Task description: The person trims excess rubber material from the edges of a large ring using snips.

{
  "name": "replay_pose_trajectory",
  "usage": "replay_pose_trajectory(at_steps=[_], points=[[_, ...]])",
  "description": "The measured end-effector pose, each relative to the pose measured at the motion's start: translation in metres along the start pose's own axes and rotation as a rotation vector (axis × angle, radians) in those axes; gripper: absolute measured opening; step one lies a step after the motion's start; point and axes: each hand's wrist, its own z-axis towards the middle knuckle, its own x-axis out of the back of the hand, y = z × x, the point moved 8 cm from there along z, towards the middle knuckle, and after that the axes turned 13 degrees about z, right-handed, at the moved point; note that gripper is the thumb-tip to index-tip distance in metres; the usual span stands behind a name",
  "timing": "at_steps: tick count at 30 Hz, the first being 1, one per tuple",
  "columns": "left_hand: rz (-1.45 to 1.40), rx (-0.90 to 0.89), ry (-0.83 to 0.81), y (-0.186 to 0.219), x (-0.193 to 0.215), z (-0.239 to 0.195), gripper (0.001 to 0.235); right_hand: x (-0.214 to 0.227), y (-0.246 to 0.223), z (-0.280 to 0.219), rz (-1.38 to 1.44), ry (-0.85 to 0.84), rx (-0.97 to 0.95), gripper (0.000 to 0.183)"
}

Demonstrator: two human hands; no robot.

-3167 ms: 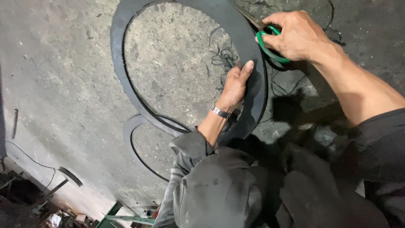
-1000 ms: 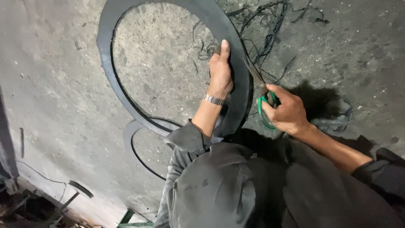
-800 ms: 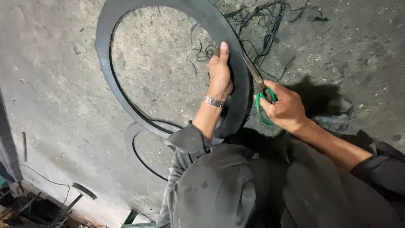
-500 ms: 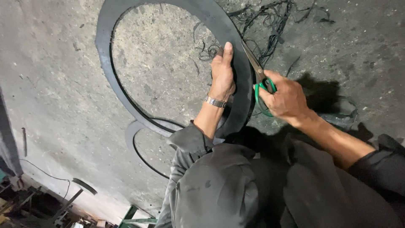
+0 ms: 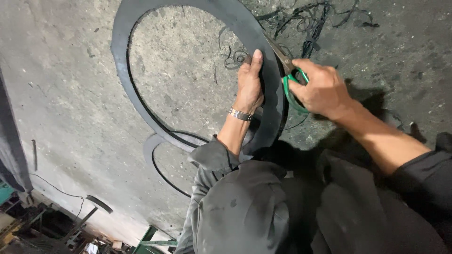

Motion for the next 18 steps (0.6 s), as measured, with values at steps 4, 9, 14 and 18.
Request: replay_pose_trajectory(at_steps=[4, 9, 14, 18], points=[[-0.022, 0.005, -0.029, -0.003, 0.002, 0.002, 0.039, 0.011, 0.010, 0.020, 0.172, 0.021, -0.101, 0.046], [-0.014, 0.008, -0.044, -0.016, 0.013, 0.004, 0.037, 0.015, 0.022, 0.049, 0.202, -0.162, -0.432, 0.045], [-0.037, 0.044, -0.040, 0.016, -0.006, -0.009, 0.035, 0.017, 0.019, 0.069, -0.015, -0.251, -0.266, 0.044], [0.017, 0.040, -0.035, -0.011, 0.014, -0.003, 0.034, 0.019, 0.029, 0.079, 0.220, -0.195, -0.515, 0.048]])
